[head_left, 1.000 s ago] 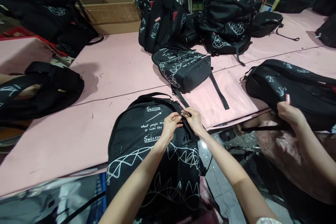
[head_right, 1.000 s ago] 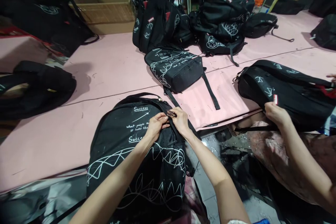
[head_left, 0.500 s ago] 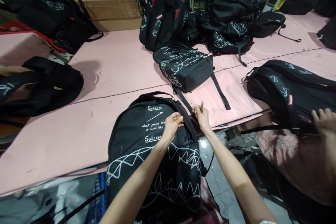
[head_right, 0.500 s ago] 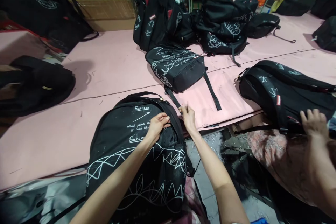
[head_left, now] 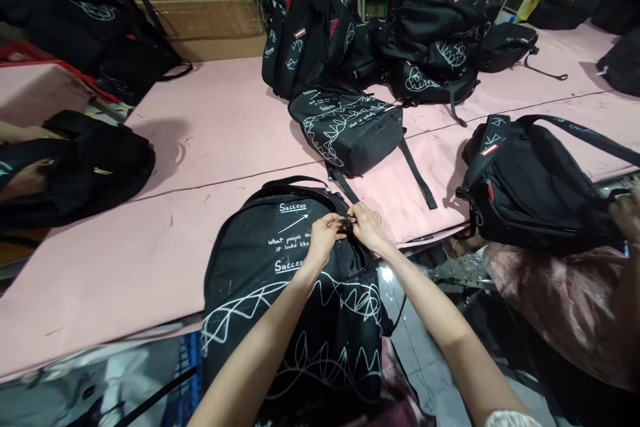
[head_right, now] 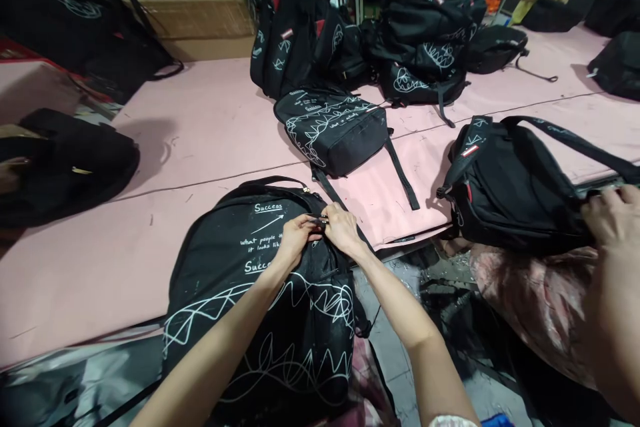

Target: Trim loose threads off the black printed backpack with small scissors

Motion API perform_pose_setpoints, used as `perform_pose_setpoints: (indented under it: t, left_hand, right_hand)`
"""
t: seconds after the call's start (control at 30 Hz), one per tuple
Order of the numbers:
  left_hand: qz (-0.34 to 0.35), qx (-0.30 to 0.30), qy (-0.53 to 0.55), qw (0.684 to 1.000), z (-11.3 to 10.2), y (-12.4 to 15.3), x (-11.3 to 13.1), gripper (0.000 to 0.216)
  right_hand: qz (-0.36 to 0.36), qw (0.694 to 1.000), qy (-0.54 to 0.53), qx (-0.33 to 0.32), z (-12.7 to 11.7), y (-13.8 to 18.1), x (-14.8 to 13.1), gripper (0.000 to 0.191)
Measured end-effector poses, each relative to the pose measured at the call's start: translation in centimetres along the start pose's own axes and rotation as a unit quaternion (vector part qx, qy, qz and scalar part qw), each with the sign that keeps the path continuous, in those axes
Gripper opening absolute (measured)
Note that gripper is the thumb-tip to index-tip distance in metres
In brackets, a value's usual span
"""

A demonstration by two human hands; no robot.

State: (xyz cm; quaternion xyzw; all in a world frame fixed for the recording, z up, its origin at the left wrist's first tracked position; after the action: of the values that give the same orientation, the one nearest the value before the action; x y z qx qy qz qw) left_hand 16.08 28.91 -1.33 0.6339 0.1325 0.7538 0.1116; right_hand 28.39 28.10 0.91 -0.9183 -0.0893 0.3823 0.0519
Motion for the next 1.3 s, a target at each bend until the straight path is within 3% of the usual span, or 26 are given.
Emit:
perform_pose_setpoints:
  t: [0.1,0.17,0.23,0.3,0.4,0.5,0.7,1.1,1.2,1.3]
  left_hand:
    - [-0.012,-0.006,0.007,1.000,-0.1,0.0,0.0,0.031]
    - [-0.020,-0.016,0.012,1.000,-0.1,0.1,0.0,0.034]
    - [-0.027,-0.026,0.019,0.999,0.0,0.1,0.0,0.034]
    - [-0.034,-0.033,0.025,0.999,0.1,0.1,0.0,0.035]
    - [-0.041,-0.040,0.026,0.998,0.1,0.0,0.0,0.036]
    - [-0.041,-0.041,0.023,0.998,0.0,-0.1,-0.1,0.036]
    - [-0.040,-0.040,0.019,0.998,0.0,-0.1,-0.2,0.035]
    - [-0.039,-0.038,0.018,0.998,-0.1,0.0,-0.1,0.034]
    - [-0.035,-0.036,0.021,0.998,-0.2,0.0,-0.1,0.034]
    - [-0.034,-0.036,0.023,0.999,-0.2,0.0,-0.1,0.034]
  right_hand:
    - [-0.001,0.982,-0.172,-0.078,-0.1,2.0,0.8,0.013]
    - [0.070,0.960,-0.257,-0.086,-0.3,3.0,2.0,0.024]
    - [0.151,0.959,-0.239,-0.027,-1.0,3.4,3.5,0.029]
    - [0.168,0.973,-0.154,0.038,-1.9,3.4,4.2,0.028]
    - [0.099,0.991,-0.063,0.059,-2.2,2.9,3.7,0.035]
    - [0.030,0.997,-0.009,0.063,-1.8,2.5,2.9,0.022]
    - [-0.007,0.996,0.036,0.086,-0.9,1.7,3.0,0.015]
    - [0.018,0.997,0.014,0.069,-0.6,1.3,2.9,0.014]
    - [0.072,0.989,-0.096,0.087,-0.2,1.1,3.6,0.016]
    - [0.137,0.956,-0.230,0.117,0.4,1.2,4.6,0.021]
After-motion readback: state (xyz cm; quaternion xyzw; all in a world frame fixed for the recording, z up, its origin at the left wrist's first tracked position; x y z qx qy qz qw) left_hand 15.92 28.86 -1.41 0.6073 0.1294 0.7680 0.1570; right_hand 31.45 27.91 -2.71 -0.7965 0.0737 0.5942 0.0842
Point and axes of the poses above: each hand's wrist, its own y-axis away from the middle knuckle, its own z-axis out of the palm, x = y × z, the point moved 3 cm from there along -y, towards the middle knuckle
